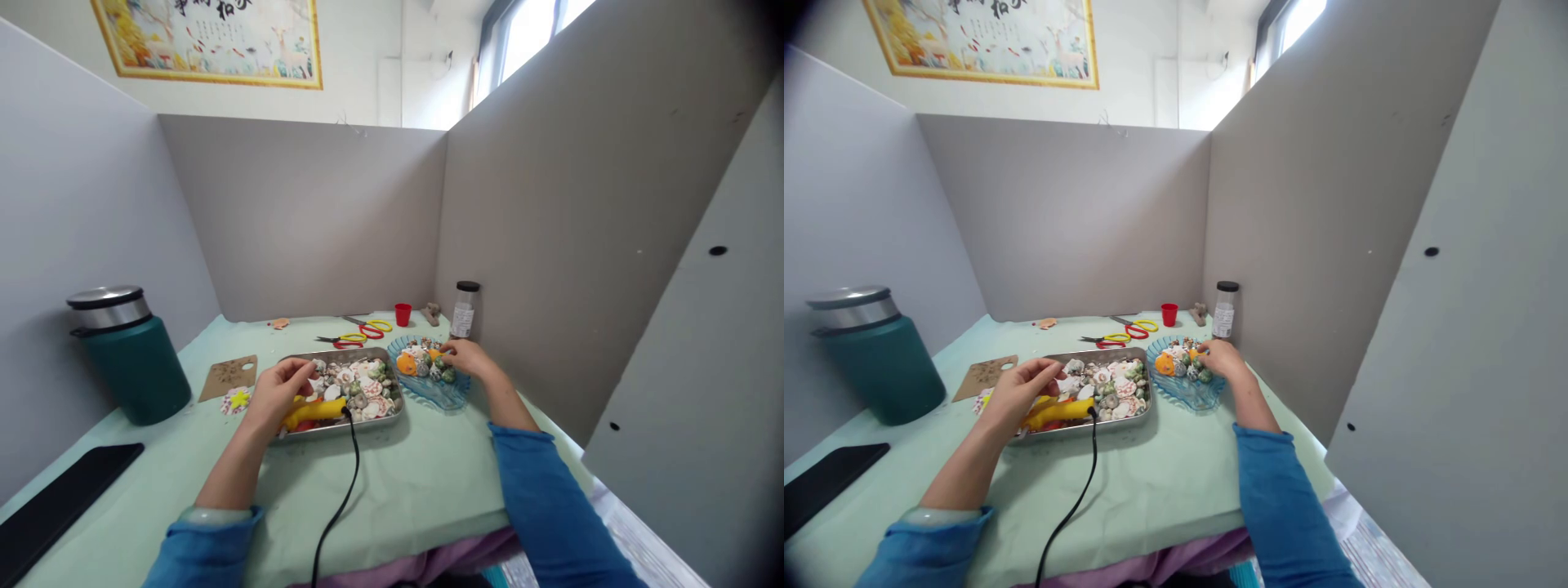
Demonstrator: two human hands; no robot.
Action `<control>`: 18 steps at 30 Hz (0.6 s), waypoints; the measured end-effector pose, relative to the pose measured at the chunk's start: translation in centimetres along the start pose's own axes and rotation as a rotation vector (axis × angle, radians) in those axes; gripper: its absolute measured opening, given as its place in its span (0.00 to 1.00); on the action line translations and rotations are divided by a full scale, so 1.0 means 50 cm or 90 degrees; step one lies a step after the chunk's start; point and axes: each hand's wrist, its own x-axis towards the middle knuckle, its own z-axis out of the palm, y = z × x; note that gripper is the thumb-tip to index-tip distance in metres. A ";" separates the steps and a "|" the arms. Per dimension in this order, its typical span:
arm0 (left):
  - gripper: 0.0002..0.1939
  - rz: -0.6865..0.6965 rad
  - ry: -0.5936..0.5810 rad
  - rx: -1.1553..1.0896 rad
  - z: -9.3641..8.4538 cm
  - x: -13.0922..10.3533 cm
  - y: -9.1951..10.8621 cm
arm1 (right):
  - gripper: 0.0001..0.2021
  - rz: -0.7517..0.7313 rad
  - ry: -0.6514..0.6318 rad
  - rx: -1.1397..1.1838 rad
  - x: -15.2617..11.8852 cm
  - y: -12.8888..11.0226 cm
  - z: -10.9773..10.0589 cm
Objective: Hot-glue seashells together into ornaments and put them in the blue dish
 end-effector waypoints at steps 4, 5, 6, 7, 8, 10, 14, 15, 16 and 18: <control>0.22 0.008 -0.002 0.005 -0.005 0.007 -0.013 | 0.10 -0.003 0.012 -0.003 -0.003 -0.007 0.005; 0.21 0.008 0.000 0.006 -0.006 0.009 -0.015 | 0.10 -0.002 0.020 -0.005 -0.004 -0.010 0.004; 0.21 0.010 0.005 0.005 -0.006 0.010 -0.018 | 0.10 -0.002 0.031 -0.006 -0.006 -0.014 0.001; 0.21 0.009 0.009 0.001 -0.007 0.011 -0.020 | 0.10 -0.001 0.045 -0.008 -0.008 -0.021 -0.001; 0.21 0.011 0.017 -0.004 -0.008 0.013 -0.022 | 0.10 -0.006 0.060 -0.008 -0.010 -0.030 -0.002; 0.21 0.022 0.024 -0.023 -0.009 0.017 -0.027 | 0.12 -0.026 0.096 -0.004 -0.015 -0.055 -0.001; 0.20 0.042 0.037 -0.054 -0.013 0.022 -0.035 | 0.13 -0.198 0.137 0.070 -0.037 -0.129 0.018; 0.21 0.046 0.044 -0.063 -0.015 0.022 -0.035 | 0.13 -0.241 0.119 0.092 -0.046 -0.150 0.025; 0.21 0.048 0.051 -0.070 -0.016 0.022 -0.034 | 0.12 -0.281 0.099 0.110 -0.055 -0.170 0.031; 0.22 0.046 0.077 -0.083 -0.021 0.023 -0.031 | 0.11 -0.340 0.053 0.152 -0.073 -0.211 0.042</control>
